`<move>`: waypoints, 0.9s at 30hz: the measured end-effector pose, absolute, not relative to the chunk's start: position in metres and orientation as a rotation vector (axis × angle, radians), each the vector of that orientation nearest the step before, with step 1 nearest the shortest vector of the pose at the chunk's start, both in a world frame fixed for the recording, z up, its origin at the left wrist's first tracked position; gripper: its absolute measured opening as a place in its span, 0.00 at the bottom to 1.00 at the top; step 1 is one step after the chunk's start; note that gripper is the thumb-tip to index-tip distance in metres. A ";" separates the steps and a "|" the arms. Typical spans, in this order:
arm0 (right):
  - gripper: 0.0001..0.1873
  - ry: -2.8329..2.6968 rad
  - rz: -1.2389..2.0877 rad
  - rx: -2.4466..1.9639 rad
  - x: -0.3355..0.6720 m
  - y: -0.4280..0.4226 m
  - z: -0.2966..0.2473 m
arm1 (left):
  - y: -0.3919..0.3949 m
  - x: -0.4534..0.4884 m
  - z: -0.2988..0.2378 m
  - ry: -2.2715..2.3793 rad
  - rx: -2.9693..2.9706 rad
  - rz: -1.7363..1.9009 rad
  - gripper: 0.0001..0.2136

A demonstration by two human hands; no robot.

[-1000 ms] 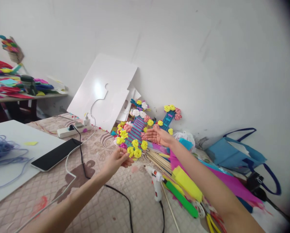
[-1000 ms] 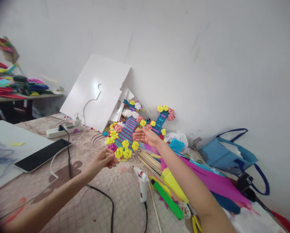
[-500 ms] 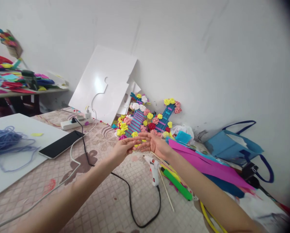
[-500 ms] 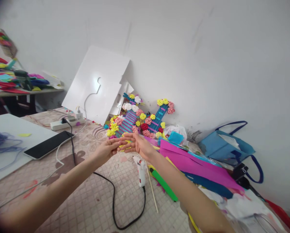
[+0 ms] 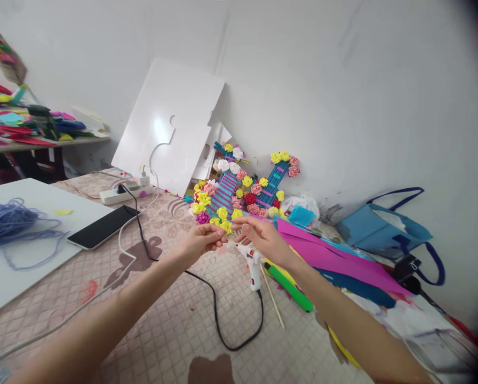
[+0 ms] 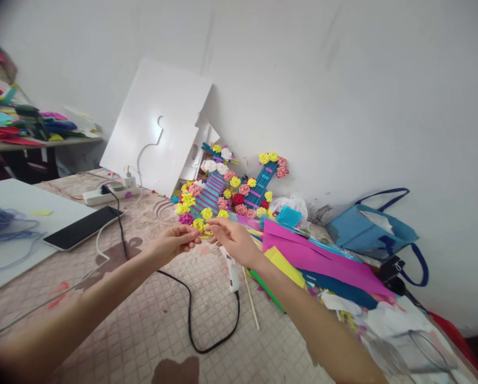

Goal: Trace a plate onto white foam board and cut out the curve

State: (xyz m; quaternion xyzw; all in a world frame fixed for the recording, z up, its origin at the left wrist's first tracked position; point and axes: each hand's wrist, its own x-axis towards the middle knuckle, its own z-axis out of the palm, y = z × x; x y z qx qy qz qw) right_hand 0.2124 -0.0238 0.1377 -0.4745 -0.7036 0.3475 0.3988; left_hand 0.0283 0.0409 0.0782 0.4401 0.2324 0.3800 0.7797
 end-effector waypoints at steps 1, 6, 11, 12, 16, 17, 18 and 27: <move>0.20 -1.765 0.806 -1.216 0.214 -0.028 0.140 | 0.040 0.025 0.077 0.511 0.949 0.818 0.08; 0.12 -1.590 0.543 -1.121 0.214 -0.047 0.146 | 0.036 0.013 0.076 0.539 0.918 0.770 0.03; 0.10 -1.808 0.334 -1.107 0.197 -0.057 0.141 | 0.026 0.012 0.080 0.510 0.888 0.688 0.07; 0.10 -1.883 0.258 -1.103 0.194 -0.058 0.139 | 0.024 0.011 0.081 0.501 0.886 0.672 0.08; 0.13 -2.038 0.085 -1.106 0.187 -0.058 0.130 | 0.017 0.010 0.082 0.521 0.905 0.655 0.15; 0.14 -2.050 0.078 -1.113 0.185 -0.058 0.129 | 0.016 0.010 0.082 0.538 0.914 0.662 0.16; 0.16 -2.060 0.080 -1.120 0.184 -0.058 0.127 | 0.014 0.009 0.082 0.553 0.923 0.670 0.17; 0.12 -2.112 0.332 -1.103 0.180 -0.060 0.119 | 0.007 0.010 0.083 0.593 1.070 0.618 0.30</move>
